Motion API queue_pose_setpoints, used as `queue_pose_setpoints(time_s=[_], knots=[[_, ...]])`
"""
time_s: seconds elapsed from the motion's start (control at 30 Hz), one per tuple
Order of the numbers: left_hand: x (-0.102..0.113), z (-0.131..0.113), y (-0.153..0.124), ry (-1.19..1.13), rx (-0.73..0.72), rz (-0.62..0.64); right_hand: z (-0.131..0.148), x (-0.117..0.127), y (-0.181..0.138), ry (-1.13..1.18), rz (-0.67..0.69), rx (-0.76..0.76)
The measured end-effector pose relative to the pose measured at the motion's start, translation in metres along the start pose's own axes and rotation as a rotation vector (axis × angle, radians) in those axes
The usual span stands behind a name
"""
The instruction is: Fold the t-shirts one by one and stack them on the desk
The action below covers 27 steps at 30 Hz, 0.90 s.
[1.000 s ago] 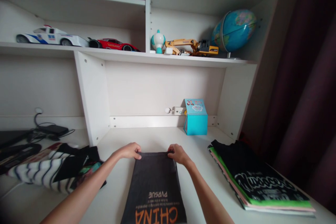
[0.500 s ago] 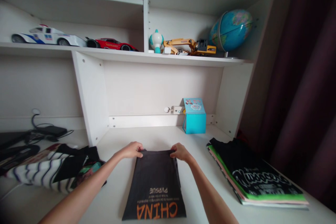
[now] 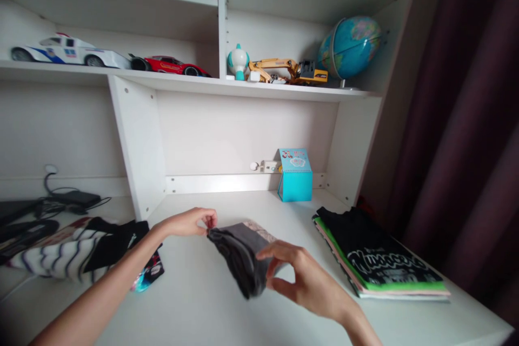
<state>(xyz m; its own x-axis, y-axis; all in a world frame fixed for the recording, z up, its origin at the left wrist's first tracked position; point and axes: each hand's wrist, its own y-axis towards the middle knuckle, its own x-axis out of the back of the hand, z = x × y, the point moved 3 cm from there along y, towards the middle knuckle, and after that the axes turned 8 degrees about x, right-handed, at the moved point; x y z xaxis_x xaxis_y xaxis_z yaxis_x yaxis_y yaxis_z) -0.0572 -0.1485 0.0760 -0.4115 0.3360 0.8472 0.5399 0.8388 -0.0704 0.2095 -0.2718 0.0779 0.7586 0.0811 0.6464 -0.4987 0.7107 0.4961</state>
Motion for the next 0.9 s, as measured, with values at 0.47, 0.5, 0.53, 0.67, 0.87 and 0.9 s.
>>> queue_pose_setpoints(time_s=[0.47,0.5,0.53,0.67,0.87,0.9], knots=[[-0.137,-0.086,-0.025,0.384,-0.184,0.037,-0.109,-0.048,-0.014,-0.405,0.184,-0.267],[-0.132,-0.076,-0.022,0.397,-0.154,0.022,-0.103,-0.050,-0.020,-0.444,0.167,-0.291],[-0.126,-0.065,-0.018,0.423,-0.111,0.005,-0.096,-0.052,-0.027,-0.476,0.153,-0.312],[-0.105,-0.026,0.004,0.498,0.069,-0.086,-0.061,-0.062,-0.045,-0.376,0.167,-0.309],[-0.121,-0.014,0.033,0.267,0.119,-0.133,-0.083,-0.052,-0.032,-0.503,0.042,-0.360],[-0.126,-0.014,0.037,0.249,0.122,-0.124,-0.096,-0.052,-0.028,-0.529,0.051,-0.405]])
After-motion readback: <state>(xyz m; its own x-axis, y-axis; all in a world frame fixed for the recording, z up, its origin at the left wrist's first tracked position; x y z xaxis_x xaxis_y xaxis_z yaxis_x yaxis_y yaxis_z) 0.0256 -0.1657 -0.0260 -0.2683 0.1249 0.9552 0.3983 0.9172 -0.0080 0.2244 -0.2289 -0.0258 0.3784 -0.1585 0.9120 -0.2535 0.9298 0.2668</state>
